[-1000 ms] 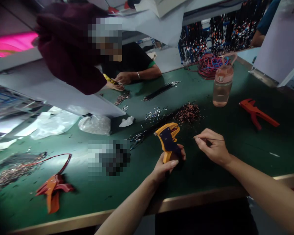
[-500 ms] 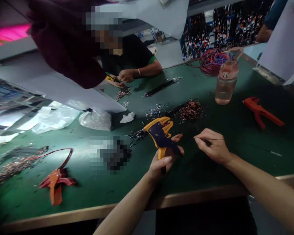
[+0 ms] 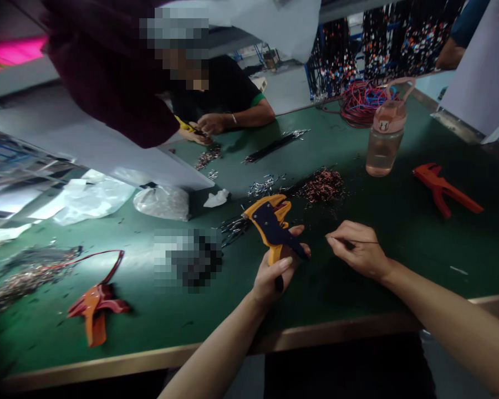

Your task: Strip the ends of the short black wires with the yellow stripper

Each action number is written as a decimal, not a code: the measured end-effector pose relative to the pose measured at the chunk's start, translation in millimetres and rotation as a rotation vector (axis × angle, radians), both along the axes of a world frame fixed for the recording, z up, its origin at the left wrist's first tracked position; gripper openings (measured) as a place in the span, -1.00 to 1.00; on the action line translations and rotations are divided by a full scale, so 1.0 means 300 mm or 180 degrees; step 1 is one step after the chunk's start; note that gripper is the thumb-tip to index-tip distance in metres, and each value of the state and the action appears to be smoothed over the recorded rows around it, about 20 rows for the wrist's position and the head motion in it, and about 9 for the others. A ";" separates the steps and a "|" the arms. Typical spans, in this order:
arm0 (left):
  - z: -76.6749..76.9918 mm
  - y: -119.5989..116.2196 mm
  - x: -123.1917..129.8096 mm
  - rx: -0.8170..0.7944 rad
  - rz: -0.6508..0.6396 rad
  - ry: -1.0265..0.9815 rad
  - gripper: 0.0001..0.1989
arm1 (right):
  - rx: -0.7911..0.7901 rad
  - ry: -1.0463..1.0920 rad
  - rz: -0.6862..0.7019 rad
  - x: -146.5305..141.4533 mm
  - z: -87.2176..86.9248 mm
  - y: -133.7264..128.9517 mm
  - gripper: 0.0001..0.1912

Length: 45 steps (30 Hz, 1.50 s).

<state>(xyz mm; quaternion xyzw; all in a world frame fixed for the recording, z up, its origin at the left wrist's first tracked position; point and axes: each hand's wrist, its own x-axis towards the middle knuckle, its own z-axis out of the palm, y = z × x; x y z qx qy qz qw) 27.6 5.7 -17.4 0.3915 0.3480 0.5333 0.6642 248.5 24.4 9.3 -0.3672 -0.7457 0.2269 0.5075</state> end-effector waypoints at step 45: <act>0.053 0.010 -0.027 -0.0355 -0.1076 0.0582 -0.34 | -0.0262 0.0158 -0.0547 0.004 -0.008 0.009 -0.82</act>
